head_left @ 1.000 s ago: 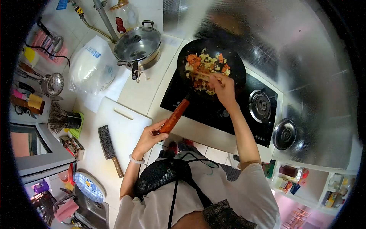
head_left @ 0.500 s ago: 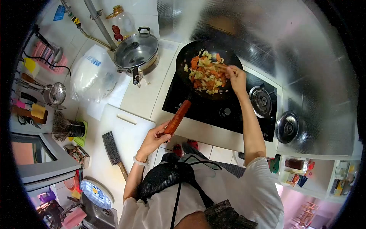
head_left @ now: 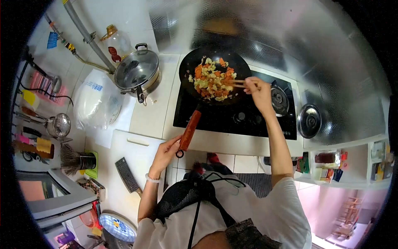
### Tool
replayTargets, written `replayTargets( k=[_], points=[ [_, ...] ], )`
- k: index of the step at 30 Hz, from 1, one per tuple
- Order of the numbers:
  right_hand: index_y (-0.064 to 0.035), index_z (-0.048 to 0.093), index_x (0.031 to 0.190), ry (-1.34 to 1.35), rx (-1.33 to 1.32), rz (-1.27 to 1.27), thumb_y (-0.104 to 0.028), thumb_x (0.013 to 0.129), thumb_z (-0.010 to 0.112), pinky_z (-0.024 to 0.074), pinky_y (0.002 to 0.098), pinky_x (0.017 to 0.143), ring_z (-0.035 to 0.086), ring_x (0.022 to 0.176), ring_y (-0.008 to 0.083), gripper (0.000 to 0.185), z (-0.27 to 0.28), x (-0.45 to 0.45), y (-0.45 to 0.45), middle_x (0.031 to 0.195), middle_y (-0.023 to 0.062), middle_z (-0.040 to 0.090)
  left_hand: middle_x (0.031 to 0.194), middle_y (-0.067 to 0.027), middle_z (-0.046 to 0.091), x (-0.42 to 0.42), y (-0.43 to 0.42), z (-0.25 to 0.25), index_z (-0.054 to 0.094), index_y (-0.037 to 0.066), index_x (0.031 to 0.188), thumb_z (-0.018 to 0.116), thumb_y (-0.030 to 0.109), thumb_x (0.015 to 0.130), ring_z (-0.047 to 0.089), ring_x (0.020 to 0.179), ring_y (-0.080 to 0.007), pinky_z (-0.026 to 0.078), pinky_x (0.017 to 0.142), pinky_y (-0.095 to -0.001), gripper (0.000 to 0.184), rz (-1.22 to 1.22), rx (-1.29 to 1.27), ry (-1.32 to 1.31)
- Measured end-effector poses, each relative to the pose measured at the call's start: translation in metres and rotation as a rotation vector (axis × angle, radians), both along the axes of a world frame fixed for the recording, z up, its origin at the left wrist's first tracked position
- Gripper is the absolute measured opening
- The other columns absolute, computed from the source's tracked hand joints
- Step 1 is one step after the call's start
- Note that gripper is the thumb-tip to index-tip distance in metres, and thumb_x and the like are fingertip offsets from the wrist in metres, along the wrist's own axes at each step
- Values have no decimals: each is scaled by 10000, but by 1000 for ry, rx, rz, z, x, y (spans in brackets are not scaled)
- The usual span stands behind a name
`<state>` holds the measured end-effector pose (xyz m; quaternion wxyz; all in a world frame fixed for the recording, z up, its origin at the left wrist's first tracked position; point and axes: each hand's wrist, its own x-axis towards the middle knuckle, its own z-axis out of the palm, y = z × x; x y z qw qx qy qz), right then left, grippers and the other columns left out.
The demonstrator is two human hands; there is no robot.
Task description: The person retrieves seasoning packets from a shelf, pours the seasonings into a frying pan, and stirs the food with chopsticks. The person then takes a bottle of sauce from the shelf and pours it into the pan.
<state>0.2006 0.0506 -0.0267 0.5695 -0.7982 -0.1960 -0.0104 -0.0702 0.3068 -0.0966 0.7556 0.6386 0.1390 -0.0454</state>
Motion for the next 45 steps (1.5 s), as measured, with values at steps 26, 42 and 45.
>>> replayTargets(
  k=[26, 42, 45],
  points=[
    [5, 561, 1076, -1025, -475, 166, -86, 765, 594, 313, 496, 1046, 439, 1207, 302, 325, 83, -161, -151, 1178, 133, 529, 843, -20, 612, 122, -168, 115, 564, 33, 1000, 402, 313, 975, 576, 741, -159, 480, 653, -291, 324, -81, -587, -152],
    [10, 285, 1330, -978, -765, -1445, -195, 726, 706, 424, 457, 908, 508, 1097, 401, 765, 377, -117, -612, 1190, 259, 508, 549, 11, 474, 119, -226, 131, 549, 66, 952, 531, 192, 921, 363, 358, -78, 281, 305, -223, 131, 219, -510, -138],
    [-21, 208, 1368, -732, -747, -1471, -225, 713, 725, 413, 475, 921, 487, 1114, 426, 859, 383, -101, -630, 1248, 259, 463, 619, -5, 579, 113, -233, 131, 564, 76, 867, 543, 208, 915, 386, 357, -72, 277, 307, -217, 143, 274, -498, -150]
  ],
)
